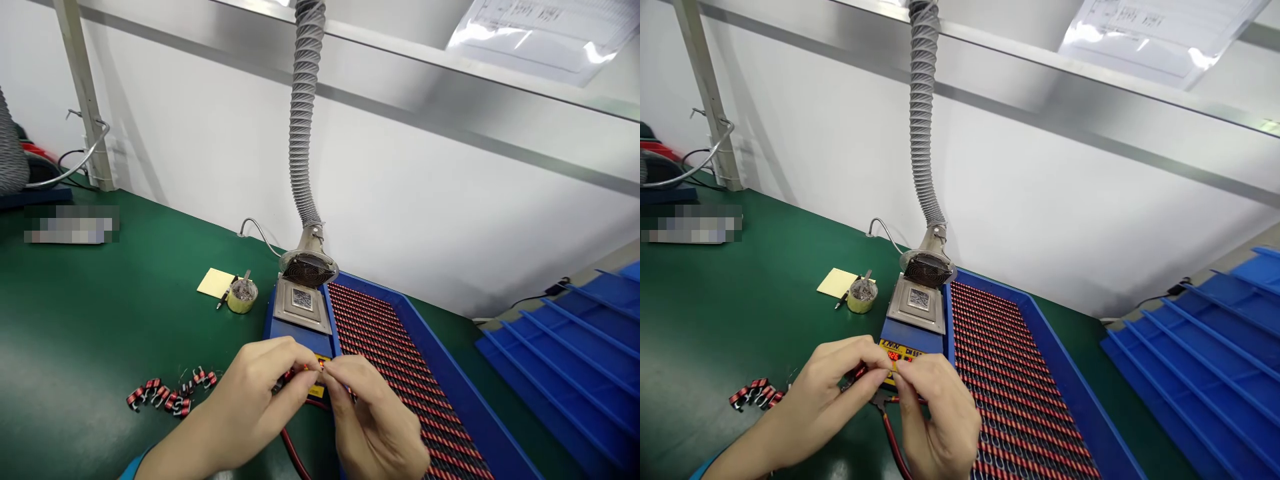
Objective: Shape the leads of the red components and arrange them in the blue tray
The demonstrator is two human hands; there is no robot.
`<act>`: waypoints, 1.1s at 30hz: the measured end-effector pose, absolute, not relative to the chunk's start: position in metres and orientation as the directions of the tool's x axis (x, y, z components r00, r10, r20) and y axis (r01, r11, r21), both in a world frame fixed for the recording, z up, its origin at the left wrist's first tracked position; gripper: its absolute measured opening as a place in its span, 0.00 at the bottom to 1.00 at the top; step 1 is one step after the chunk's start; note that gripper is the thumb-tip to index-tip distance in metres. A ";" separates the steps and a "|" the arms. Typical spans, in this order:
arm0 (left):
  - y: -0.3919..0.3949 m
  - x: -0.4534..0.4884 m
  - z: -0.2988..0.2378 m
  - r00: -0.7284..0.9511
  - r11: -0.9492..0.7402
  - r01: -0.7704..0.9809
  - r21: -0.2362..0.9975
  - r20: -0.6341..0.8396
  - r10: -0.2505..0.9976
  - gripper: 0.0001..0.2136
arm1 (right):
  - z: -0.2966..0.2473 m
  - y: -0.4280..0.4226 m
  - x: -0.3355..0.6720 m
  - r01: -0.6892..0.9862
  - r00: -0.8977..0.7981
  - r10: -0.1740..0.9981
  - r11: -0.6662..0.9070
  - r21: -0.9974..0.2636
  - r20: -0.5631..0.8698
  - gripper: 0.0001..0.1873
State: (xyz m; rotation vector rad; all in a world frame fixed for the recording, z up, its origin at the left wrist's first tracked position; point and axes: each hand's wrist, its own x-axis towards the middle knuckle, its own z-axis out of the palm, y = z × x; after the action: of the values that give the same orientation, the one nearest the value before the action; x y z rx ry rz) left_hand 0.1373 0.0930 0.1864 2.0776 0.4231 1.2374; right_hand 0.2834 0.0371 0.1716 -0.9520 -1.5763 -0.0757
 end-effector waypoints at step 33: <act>0.090 0.139 0.184 0.514 -0.782 0.024 0.623 0.664 0.544 0.07 | 0.169 0.037 0.280 0.594 0.138 0.592 0.592 -0.544 0.794 0.11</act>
State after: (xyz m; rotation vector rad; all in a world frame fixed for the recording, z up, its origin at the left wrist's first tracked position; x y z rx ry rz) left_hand 0.1390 0.0904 0.1839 2.2059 0.4622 1.2377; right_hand 0.2802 0.0367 0.1693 -1.0448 -1.5195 -0.0020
